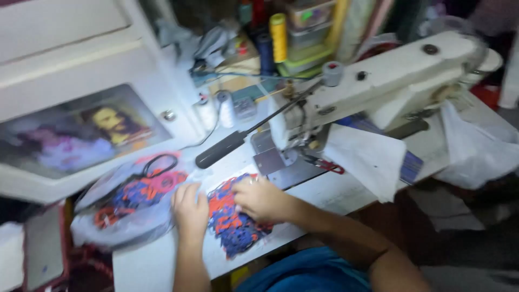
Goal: Preparing and cutting fabric pieces for sewing, including sorting scraps and using scissors to cut a larger patterned piece.
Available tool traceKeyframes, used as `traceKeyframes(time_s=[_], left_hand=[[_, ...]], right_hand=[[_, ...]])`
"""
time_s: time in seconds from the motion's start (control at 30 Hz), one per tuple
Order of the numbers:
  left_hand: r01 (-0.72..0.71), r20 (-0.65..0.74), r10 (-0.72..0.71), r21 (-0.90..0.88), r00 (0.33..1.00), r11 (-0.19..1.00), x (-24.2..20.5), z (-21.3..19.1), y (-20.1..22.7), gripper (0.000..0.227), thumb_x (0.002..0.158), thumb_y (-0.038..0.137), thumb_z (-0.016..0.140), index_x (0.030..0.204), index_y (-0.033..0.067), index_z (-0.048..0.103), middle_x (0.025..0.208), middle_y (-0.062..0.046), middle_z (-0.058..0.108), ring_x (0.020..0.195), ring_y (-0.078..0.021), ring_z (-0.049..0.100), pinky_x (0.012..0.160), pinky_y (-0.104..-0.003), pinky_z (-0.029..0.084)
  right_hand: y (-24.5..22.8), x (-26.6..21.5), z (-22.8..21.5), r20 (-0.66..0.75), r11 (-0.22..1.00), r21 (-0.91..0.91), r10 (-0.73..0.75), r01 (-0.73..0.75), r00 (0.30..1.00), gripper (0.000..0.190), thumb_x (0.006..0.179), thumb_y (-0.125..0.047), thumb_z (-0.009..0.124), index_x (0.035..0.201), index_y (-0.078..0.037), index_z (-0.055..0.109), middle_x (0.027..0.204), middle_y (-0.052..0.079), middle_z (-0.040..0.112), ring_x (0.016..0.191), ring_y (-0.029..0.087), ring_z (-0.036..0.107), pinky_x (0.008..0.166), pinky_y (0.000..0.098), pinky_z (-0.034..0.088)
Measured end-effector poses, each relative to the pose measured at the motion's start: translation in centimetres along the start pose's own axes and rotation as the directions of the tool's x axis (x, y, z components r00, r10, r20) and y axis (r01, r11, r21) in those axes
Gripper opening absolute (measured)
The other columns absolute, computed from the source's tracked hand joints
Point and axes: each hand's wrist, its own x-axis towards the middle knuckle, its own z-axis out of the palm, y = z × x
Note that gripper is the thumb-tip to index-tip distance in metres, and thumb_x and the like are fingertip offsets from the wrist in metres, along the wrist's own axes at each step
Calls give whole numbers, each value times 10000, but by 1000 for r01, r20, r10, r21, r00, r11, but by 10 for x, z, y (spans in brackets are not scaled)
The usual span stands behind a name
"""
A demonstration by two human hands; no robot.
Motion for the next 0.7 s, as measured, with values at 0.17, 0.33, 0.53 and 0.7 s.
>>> traceKeyframes(time_s=[0.17, 0.33, 0.53, 0.7], left_hand=[[45, -7, -45, -20, 999, 999, 6, -17, 39, 161, 905, 60, 696, 1052, 33, 755, 1068, -132, 709, 1007, -326, 645, 994, -447, 481], [22, -12, -22, -51, 1000, 998, 8, -15, 51, 124, 927, 78, 712, 1037, 41, 757, 1066, -110, 707, 1004, -298, 647, 1000, -427, 482], [56, 23, -55, -48, 998, 997, 8, -23, 56, 142, 934, 76, 694, 1053, 41, 763, 1076, -112, 714, 1033, -292, 638, 987, -415, 499], [25, -66, -31, -90, 997, 996, 15, -28, 62, 104, 940, 7, 681, 1009, -25, 752, 1022, -154, 709, 985, -307, 654, 972, -432, 526]], right_hand=[[26, -92, -63, -76, 945, 126, 313, -302, 947, 184, 971, -95, 514, 1058, -98, 675, 1072, 81, 681, 1042, 270, 622, 922, 429, 481], [86, -139, -151, -9, 420, -39, 907, -907, 420, 320, 975, -61, 465, 1215, -99, 674, 1219, 90, 685, 1062, 288, 624, 868, 448, 493], [185, -194, -128, -154, 366, -315, 891, -876, 428, 317, 964, -302, 604, 1223, -133, 671, 1278, 108, 665, 1206, 365, 592, 1023, 503, 454], [192, -202, -118, -285, 387, -241, 849, -890, 446, 190, 1004, -255, 557, 992, -127, 698, 1070, 65, 714, 1064, 338, 627, 887, 506, 477]])
